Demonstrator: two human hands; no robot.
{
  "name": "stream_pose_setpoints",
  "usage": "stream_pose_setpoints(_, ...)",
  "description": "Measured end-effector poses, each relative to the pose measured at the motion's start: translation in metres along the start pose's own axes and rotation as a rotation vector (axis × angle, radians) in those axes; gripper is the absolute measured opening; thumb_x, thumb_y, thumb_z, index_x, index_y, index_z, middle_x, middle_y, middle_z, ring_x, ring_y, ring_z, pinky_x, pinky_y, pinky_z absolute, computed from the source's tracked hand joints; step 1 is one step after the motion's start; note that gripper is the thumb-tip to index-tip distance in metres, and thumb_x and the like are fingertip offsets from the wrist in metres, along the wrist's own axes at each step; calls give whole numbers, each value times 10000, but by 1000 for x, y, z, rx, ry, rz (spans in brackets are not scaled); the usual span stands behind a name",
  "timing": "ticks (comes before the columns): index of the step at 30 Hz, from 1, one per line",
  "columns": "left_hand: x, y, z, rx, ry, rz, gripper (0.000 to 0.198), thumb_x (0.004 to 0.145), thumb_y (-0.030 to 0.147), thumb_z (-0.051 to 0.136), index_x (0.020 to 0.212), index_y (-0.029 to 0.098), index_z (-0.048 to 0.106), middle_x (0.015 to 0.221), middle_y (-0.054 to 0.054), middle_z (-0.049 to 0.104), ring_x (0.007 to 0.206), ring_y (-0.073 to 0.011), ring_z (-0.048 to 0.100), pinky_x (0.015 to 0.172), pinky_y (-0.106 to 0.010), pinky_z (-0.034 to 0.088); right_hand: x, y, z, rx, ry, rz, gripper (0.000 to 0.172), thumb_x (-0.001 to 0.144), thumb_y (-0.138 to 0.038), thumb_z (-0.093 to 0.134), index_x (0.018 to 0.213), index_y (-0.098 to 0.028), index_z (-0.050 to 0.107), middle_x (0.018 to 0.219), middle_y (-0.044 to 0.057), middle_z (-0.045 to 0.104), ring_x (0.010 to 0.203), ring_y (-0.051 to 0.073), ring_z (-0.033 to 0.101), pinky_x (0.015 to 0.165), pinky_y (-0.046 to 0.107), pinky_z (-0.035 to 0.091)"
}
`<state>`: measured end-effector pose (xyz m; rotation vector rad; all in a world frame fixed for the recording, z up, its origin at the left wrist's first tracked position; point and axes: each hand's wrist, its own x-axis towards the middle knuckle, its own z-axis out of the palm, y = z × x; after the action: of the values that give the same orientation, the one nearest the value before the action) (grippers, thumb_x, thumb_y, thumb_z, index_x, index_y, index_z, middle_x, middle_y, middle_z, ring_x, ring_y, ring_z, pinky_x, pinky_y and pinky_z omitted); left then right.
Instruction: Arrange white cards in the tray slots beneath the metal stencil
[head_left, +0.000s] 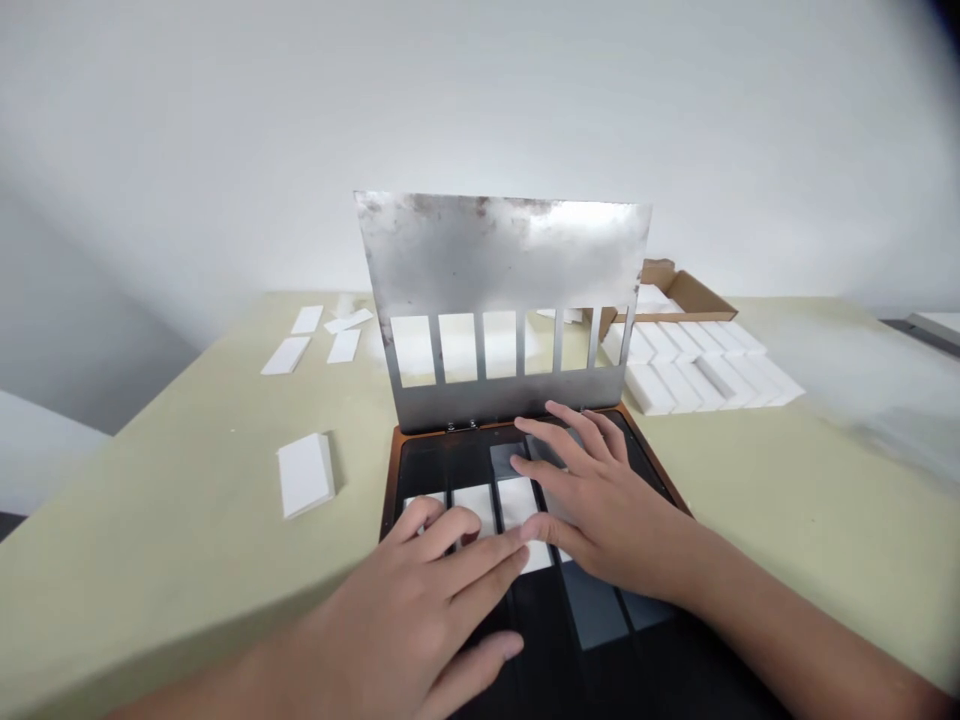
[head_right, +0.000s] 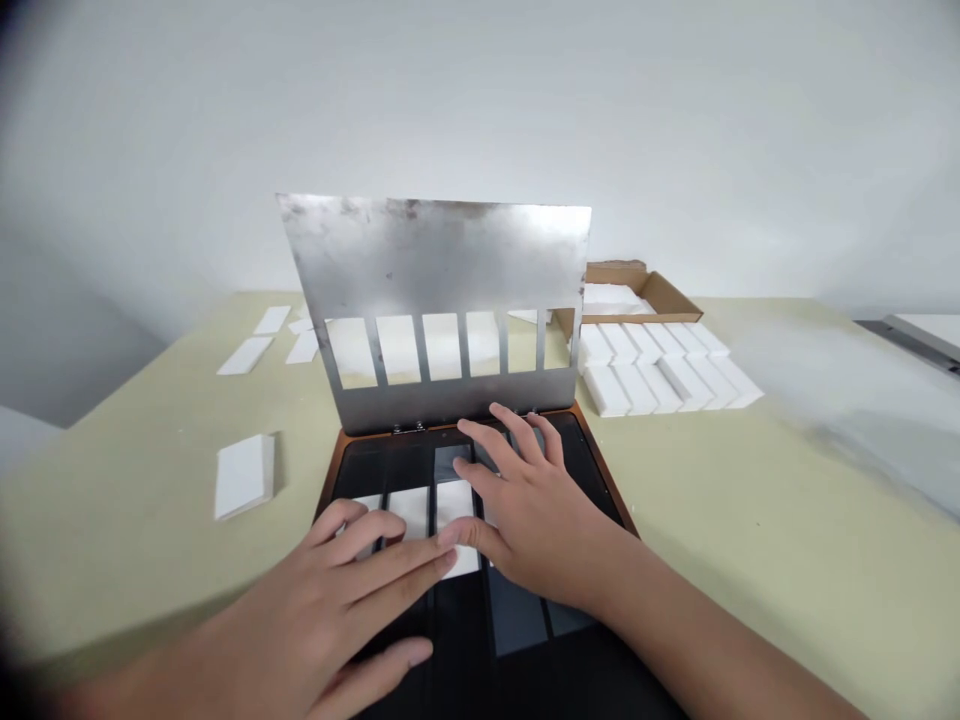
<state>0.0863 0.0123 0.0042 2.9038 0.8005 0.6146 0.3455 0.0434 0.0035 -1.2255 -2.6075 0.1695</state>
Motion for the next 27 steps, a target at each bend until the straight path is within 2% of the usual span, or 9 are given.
stream_pose_setpoints(2,0,0,1,4,8,-1,432,1012,432,687,1365,184,671,1262,-23,758,990,-236,568,924,-436,350,2,0,0,69,29,0,360,1084,-512,542,1268,-249,705,1615,78,516,1567,356,295,1232,656,181)
stream_pose_setpoints(5,0,0,2,16,14,6,436,1017,434,681,1372,181,667,1313,-24,745,995,-235,576,925,-434,356,4,1,1,185,74,-18,134,1060,-363,639,1120,-268,712,1338,11,736,1409,264,520,1238,584,145)
stream_pose_setpoints(6,0,1,3,22,16,8,434,1019,431,678,1372,178,667,1325,-25,741,997,-234,579,926,-433,358,4,1,2,202,94,-29,106,1057,-302,639,1133,-269,706,1236,1,773,1339,241,572,1233,569,145)
stream_pose_setpoints(8,0,1,4,37,21,4,416,1027,424,669,1361,176,674,1325,-32,741,1000,-231,586,932,-429,361,4,2,5,188,141,-54,195,1052,-231,620,1233,-258,687,1102,17,790,1228,225,623,1216,554,172)
stream_pose_setpoints(11,-1,2,5,51,23,10,396,1040,417,649,1353,176,681,1317,-48,743,992,-232,586,936,-424,360,3,2,7,130,199,-106,269,1049,-210,609,1305,-248,684,1018,28,790,1135,220,638,1211,553,189)
stream_pose_setpoints(15,0,1,5,42,15,12,363,1045,396,627,1328,180,694,1203,-73,741,983,-248,573,909,-421,359,1,2,7,113,236,-179,195,1007,-132,634,1095,-258,755,1002,-33,804,1103,207,632,1240,540,146)
stream_pose_setpoints(18,0,-1,2,26,5,-1,329,1036,335,606,1312,183,702,1084,-99,683,974,-265,564,887,-425,366,1,2,6,97,244,-198,194,985,-110,644,1080,-238,754,1005,-41,804,1102,214,628,1237,537,163)
stream_pose_setpoints(23,0,-5,-1,9,4,-42,342,992,308,652,1323,239,700,1380,-161,585,1216,-359,552,1006,-514,403,0,1,6,59,240,-208,179,1015,-133,615,1059,-230,759,1005,-22,807,1102,212,638,1230,537,188)
stream_pose_setpoints(27,-1,-6,-1,-7,-43,-53,351,997,333,659,1337,255,693,1590,-194,468,1408,-429,472,1077,-593,381,-1,0,5,42,229,-210,182,1009,-124,620,1070,-224,760,1012,-22,804,1096,213,642,1229,539,199)
